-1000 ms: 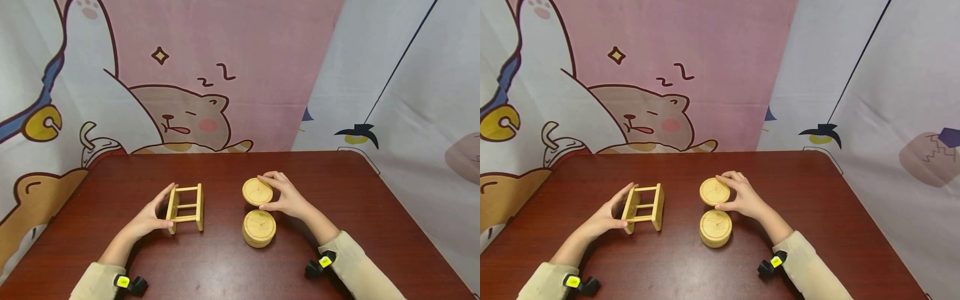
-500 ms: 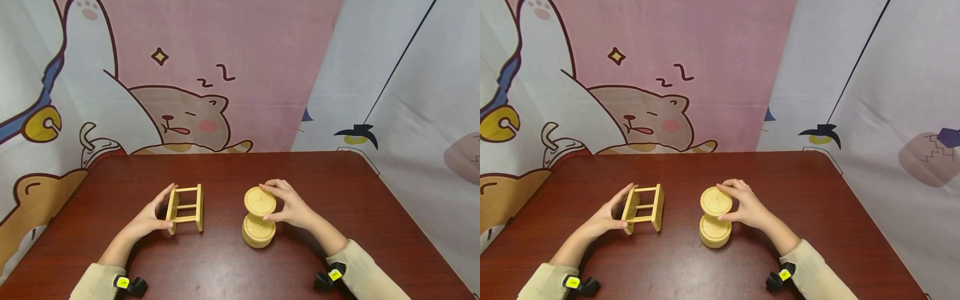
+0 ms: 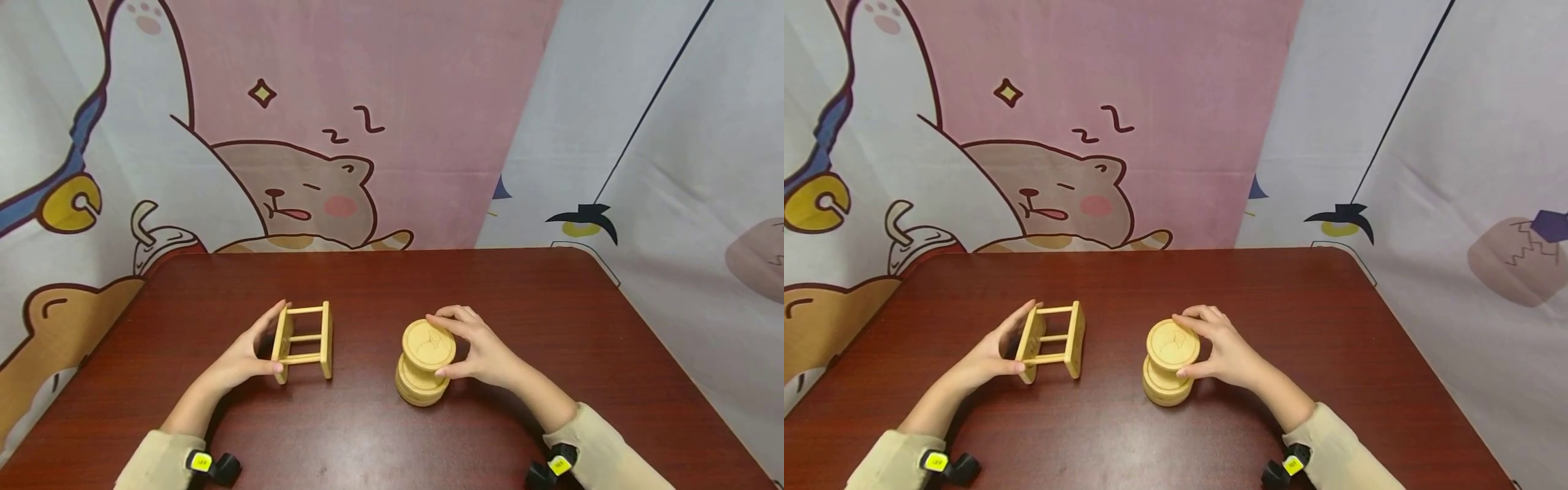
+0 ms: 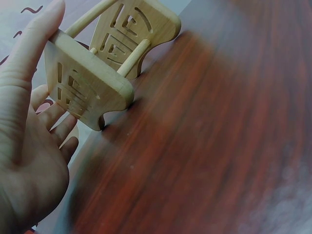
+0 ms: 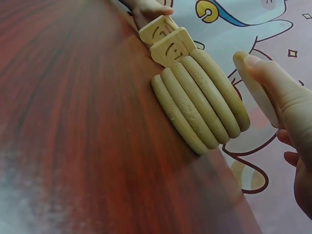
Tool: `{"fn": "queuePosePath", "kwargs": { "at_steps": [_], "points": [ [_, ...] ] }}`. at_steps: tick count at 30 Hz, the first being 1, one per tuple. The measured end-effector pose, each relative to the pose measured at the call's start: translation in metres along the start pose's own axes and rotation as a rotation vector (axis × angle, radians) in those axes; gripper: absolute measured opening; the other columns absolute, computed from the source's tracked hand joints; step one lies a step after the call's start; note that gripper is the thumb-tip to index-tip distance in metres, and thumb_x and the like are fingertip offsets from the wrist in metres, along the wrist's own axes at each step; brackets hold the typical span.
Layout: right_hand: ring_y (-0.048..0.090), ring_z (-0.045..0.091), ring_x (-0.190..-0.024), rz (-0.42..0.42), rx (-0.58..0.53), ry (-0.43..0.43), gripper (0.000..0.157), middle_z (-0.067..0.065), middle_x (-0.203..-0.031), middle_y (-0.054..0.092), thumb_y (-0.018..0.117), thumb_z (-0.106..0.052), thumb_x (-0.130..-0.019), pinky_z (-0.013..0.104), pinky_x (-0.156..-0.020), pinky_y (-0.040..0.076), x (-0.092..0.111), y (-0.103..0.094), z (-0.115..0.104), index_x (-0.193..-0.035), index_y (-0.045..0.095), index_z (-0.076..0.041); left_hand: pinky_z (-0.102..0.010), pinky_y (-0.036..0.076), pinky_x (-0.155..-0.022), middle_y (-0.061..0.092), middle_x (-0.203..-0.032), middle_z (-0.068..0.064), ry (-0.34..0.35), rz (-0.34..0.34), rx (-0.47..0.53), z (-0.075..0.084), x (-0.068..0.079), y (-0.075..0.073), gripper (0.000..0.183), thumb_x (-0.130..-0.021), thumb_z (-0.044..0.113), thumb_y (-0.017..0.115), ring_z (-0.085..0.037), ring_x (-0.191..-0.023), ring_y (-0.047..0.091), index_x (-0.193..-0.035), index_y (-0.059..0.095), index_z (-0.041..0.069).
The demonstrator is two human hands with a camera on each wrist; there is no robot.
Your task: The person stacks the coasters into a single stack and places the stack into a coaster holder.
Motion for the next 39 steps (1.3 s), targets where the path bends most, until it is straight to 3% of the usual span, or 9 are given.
{"fn": "queuePosePath", "kwargs": {
  "at_steps": [4, 12, 39],
  "points": [
    [0.043, 0.021, -0.114, -0.001, -0.003, -0.012, 0.081, 0.000, -0.125, 0.052, 0.088, -0.034, -0.065, 0.043, -0.087, 0.040, 0.004, 0.001, -0.001, -0.134, 0.056, -0.007, -0.019, 0.028, -0.100, 0.027, -0.151, -0.023, -0.001, 0.001, -0.002, 0.000, 0.000, 0.000, 0.105, -0.070, 0.007, 0.079, -0.035, -0.129, 0.035, -0.153, 0.016, 0.006],
    [0.044, 0.023, -0.113, 0.003, 0.009, -0.057, 0.081, 0.001, -0.124, 0.053, 0.087, -0.038, -0.065, 0.043, -0.090, 0.038, 0.011, 0.005, -0.005, -0.133, 0.057, -0.007, -0.019, 0.027, -0.101, 0.024, -0.151, -0.026, -0.002, 0.004, 0.003, 0.000, 0.000, 0.000, 0.104, -0.070, 0.005, 0.079, -0.037, -0.129, 0.034, -0.154, 0.019, 0.020],
    [0.045, 0.023, -0.112, -0.027, 0.005, -0.086, 0.079, 0.000, -0.123, 0.053, 0.085, -0.041, -0.067, 0.044, -0.091, 0.036, 0.015, 0.021, -0.006, -0.131, 0.057, -0.002, -0.018, 0.025, -0.101, 0.022, -0.152, -0.027, 0.009, 0.006, 0.005, -0.001, -0.001, 0.000, 0.104, -0.070, 0.006, 0.079, -0.023, -0.131, 0.035, -0.154, 0.019, 0.020]
  ]
}}
Point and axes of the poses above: each hand's wrist, its own x-axis away from the middle knuckle, its own y-axis out of the palm, z = x × y, the point moved 8 cm from there along -x, towards the middle knuckle
